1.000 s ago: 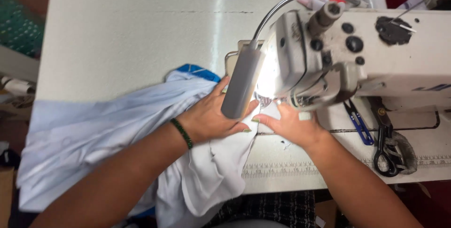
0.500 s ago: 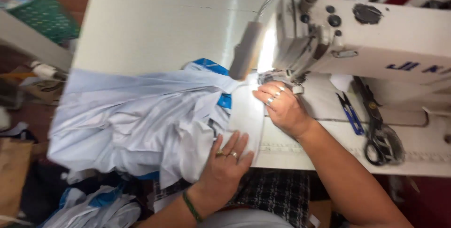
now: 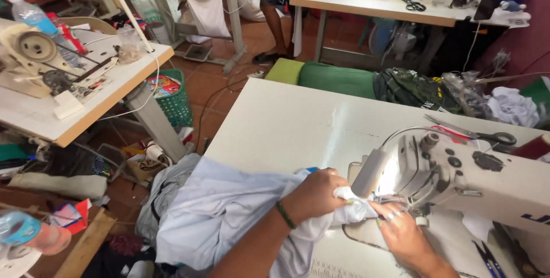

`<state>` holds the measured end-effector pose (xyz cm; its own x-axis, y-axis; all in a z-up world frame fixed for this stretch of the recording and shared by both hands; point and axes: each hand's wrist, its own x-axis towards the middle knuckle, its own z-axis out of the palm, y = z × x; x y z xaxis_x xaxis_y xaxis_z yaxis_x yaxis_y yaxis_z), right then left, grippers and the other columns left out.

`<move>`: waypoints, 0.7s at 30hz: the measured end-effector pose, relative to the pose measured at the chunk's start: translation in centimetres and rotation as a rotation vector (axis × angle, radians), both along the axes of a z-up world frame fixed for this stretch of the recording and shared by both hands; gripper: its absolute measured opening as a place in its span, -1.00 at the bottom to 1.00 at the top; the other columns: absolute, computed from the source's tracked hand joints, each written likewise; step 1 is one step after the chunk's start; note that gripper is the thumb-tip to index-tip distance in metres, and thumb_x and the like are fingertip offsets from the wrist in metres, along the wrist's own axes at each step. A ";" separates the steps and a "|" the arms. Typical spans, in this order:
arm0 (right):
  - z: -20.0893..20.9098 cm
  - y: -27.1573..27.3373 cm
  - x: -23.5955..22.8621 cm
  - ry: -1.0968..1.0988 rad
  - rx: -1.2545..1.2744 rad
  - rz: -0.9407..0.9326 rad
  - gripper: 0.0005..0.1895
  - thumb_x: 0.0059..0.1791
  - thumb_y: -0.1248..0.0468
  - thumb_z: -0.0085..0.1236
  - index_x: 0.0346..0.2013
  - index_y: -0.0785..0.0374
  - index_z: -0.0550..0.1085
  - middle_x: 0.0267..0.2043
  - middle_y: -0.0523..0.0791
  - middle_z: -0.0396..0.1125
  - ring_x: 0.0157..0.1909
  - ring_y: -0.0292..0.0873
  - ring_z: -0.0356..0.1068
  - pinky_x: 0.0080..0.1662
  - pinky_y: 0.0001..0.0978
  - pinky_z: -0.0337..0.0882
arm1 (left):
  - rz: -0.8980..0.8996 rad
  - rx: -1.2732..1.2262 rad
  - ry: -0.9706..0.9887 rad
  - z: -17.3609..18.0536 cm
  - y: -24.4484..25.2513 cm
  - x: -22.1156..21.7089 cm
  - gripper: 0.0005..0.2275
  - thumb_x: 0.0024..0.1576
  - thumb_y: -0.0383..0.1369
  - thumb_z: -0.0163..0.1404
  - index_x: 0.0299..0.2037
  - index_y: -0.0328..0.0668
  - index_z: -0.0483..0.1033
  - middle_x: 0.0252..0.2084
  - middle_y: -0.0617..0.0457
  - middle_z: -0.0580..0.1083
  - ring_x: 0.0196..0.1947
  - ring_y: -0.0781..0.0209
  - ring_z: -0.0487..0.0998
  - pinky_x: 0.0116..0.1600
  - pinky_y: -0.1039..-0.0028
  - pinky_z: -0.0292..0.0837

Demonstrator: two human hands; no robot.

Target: A person uses scissors to trim excess fabric and threads from a white and blue garment on a sewing machine table.

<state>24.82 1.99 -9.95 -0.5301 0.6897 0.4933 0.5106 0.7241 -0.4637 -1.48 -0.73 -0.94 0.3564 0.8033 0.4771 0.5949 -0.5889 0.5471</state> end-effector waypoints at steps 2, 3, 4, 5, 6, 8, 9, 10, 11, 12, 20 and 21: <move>-0.5 0.9 0.2 0.043 -0.007 0.010 -0.58 -0.12 0.32 -0.03 0.04 0.11 0.42 -0.08 -0.13 0.42 -0.05 -0.15 0.41 0.06 -0.39 0.29 | 0.052 0.082 -0.074 0.6 -0.6 0.3 -0.87 -0.12 -0.32 0.20 -0.45 0.00 0.49 -0.49 0.05 0.32 -0.48 0.12 0.41 -0.34 0.40 0.31; -1.0 1.3 0.4 0.048 -0.047 0.000 -0.61 -0.11 0.27 -0.02 0.03 0.10 0.44 -0.09 -0.15 0.43 -0.06 -0.17 0.41 0.07 -0.39 0.29 | -0.001 0.130 -0.153 1.4 -1.4 0.6 -0.90 -0.09 -0.39 0.16 -0.44 -0.10 0.49 -0.43 0.02 0.37 -0.43 0.11 0.41 -0.33 0.38 0.33; -1.7 1.6 0.6 0.053 -0.087 -0.009 -0.63 -0.09 0.23 -0.01 0.01 0.09 0.46 -0.11 -0.17 0.45 -0.08 -0.19 0.42 0.08 -0.39 0.28 | -0.055 0.178 -0.232 2.3 -2.1 0.9 -0.94 -0.05 -0.46 0.12 -0.42 -0.19 0.49 -0.36 -0.02 0.41 -0.37 0.10 0.41 -0.32 0.35 0.34; -1.3 2.1 0.3 0.053 -0.092 -0.018 -0.63 -0.09 0.23 -0.01 0.01 0.09 0.46 -0.11 -0.17 0.45 -0.08 -0.19 0.42 0.08 -0.39 0.28 | -0.062 0.171 -0.234 1.6 -1.7 1.0 -0.94 -0.05 -0.46 0.12 -0.42 -0.19 0.49 -0.36 -0.02 0.41 -0.37 0.10 0.41 -0.32 0.35 0.34; -1.0 2.6 -0.1 0.088 -0.023 0.036 -0.78 -0.09 0.27 0.00 -0.17 0.13 0.48 -0.18 -0.15 0.43 -0.11 -0.17 0.42 0.05 -0.37 0.32 | -0.057 0.178 -0.209 0.8 -1.2 1.2 -0.92 -0.02 -0.46 0.03 -0.44 -0.18 0.36 -0.41 -0.01 0.35 -0.44 0.04 0.37 -0.35 0.30 0.26; -0.1 4.1 -1.7 0.118 0.021 0.071 -0.88 -0.09 0.31 0.00 -0.35 0.18 0.51 -0.25 -0.12 0.41 -0.14 -0.15 0.42 0.02 -0.34 0.35 | -0.065 0.158 -0.192 -0.3 0.0 0.3 -0.89 0.02 -0.45 -0.06 -0.46 -0.17 0.23 -0.45 -0.01 0.28 -0.50 -0.03 0.33 -0.38 0.25 0.19; 0.0 4.3 -2.0 0.151 -0.061 0.082 -0.88 -0.11 0.33 0.05 -0.33 0.24 0.53 -0.26 -0.05 0.43 -0.14 -0.03 0.43 -0.01 -0.21 0.38 | -0.032 0.170 -0.251 -1.1 0.7 0.0 -0.88 -0.07 -0.46 0.03 -0.38 -0.24 0.34 -0.40 -0.12 0.37 -0.40 -0.12 0.42 -0.27 0.21 0.31; -0.2 4.8 -1.9 0.188 -0.141 0.091 -0.86 -0.13 0.36 0.11 -0.31 0.31 0.54 -0.26 0.03 0.44 -0.14 0.09 0.44 -0.04 -0.07 0.40 | 0.004 0.181 -0.309 -2.1 1.5 0.1 -0.78 -0.16 -0.46 0.12 -0.31 -0.31 0.46 -0.34 -0.23 0.47 -0.30 -0.21 0.52 -0.17 0.18 0.43; 0.7 3.3 -1.8 0.177 -0.180 0.032 -0.86 -0.13 0.36 0.11 -0.31 0.31 0.54 -0.26 0.03 0.44 -0.14 0.09 0.44 -0.04 -0.07 0.40 | -0.041 0.129 -0.330 -2.1 1.0 0.4 -0.78 -0.16 -0.46 0.12 -0.31 -0.31 0.46 -0.34 -0.23 0.47 -0.30 -0.21 0.52 -0.17 0.18 0.43; 1.6 2.1 -1.7 0.201 -0.166 0.059 -0.88 -0.14 0.37 0.12 -0.33 0.28 0.54 -0.26 -0.01 0.44 -0.14 0.04 0.44 -0.04 -0.12 0.40 | -0.053 0.081 -0.336 -2.1 0.5 0.8 -0.83 -0.13 -0.48 0.09 -0.35 -0.30 0.45 -0.38 -0.22 0.44 -0.34 -0.23 0.50 -0.20 0.19 0.42; 8.8 -3.7 -2.8 0.196 -0.114 0.070 -0.93 -0.13 0.34 0.14 -0.43 0.28 0.54 -0.34 -0.04 0.45 -0.24 0.02 0.46 -0.13 -0.17 0.44 | -0.321 -0.132 -0.474 0.1 -1.7 2.1 -0.76 -0.07 -0.56 0.01 -0.23 -0.07 0.60 -0.32 -0.01 0.54 -0.28 -0.03 0.57 -0.14 0.37 0.46; 8.8 -4.4 -2.8 0.189 -0.136 0.047 -0.94 -0.13 0.32 0.15 -0.47 0.23 0.55 -0.46 -0.08 0.42 -0.38 0.00 0.44 -0.24 -0.23 0.43 | -0.345 -0.155 -0.488 0.3 -1.8 2.1 -0.76 -0.07 -0.57 0.00 -0.23 -0.09 0.60 -0.31 -0.03 0.55 -0.27 -0.03 0.58 -0.13 0.38 0.45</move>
